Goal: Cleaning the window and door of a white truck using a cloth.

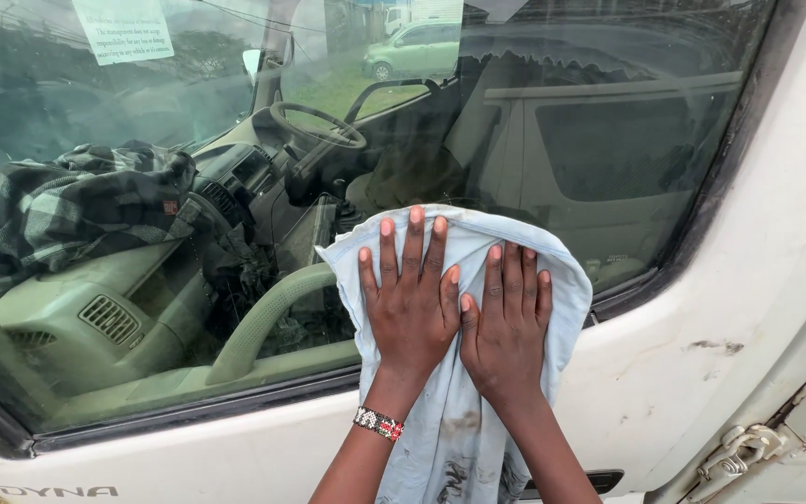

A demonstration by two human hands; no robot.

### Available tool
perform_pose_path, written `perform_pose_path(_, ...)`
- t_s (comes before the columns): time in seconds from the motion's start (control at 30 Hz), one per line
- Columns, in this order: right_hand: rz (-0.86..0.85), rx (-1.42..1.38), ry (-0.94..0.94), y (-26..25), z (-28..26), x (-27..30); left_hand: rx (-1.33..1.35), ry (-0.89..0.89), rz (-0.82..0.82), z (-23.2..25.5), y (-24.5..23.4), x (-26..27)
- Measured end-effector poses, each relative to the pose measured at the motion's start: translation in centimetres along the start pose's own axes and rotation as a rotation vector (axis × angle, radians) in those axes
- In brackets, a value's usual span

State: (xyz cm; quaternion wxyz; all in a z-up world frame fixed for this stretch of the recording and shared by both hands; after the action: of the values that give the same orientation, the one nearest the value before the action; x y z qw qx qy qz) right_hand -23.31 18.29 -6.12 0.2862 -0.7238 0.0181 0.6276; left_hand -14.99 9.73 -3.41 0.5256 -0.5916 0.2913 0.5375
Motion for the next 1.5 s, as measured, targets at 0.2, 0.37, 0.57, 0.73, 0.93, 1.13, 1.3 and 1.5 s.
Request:
perform_pose_path(0.2, 0.034, 0.040, -0.081, 0.2, 0.8, -2.5, 0.028, 0.001, -0.023, 0.0, -0.5, -0.5)
perform_pose_path(0.37, 0.125, 0.084, -0.126, -2.1, 0.7, -8.0, 0.022, 0.019, 0.065, 1.0, -2.9, -6.3)
perform_pose_path(0.57, 0.123, 0.104, -0.109, -1.6, 0.9, -8.7, 0.049, 0.026, 0.054, 0.8, -2.7, -7.7)
perform_pose_path(0.73, 0.076, 0.108, -0.073, 0.2, 0.3, -3.0, 0.028, -0.013, 0.027, -0.1, -0.9, -2.1)
perform_pose_path(0.93, -0.017, 0.087, -0.038, 1.4, 0.5, 2.2, 0.007, -0.062, -0.035, -0.8, 2.1, 3.7)
perform_pose_path(1.13, 0.033, 0.080, -0.037, 0.7, 0.1, -1.4, -0.003, -0.011, -0.009, 0.0, 0.1, -1.1)
perform_pose_path(1.3, 0.065, 0.060, -0.021, -1.8, 0.8, -7.8, -0.009, 0.050, -0.008, 2.2, -2.3, -8.3)
perform_pose_path(1.5, 0.058, 0.071, -0.007, -2.2, 1.0, -7.8, -0.005, 0.021, -0.007, 2.3, -2.1, -9.5)
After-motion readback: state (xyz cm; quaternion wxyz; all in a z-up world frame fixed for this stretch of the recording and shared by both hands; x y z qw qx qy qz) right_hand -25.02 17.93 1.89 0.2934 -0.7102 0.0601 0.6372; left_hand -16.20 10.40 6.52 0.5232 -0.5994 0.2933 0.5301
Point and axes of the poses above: each hand's wrist, its own x-axis away from the middle knuckle, its own y-axis out of the palm, z = x × y, the point moved 6 cm from there along -x, towards the middle knuckle, and after that the axes turned 11 degrees about x, right-handed, at the moved point
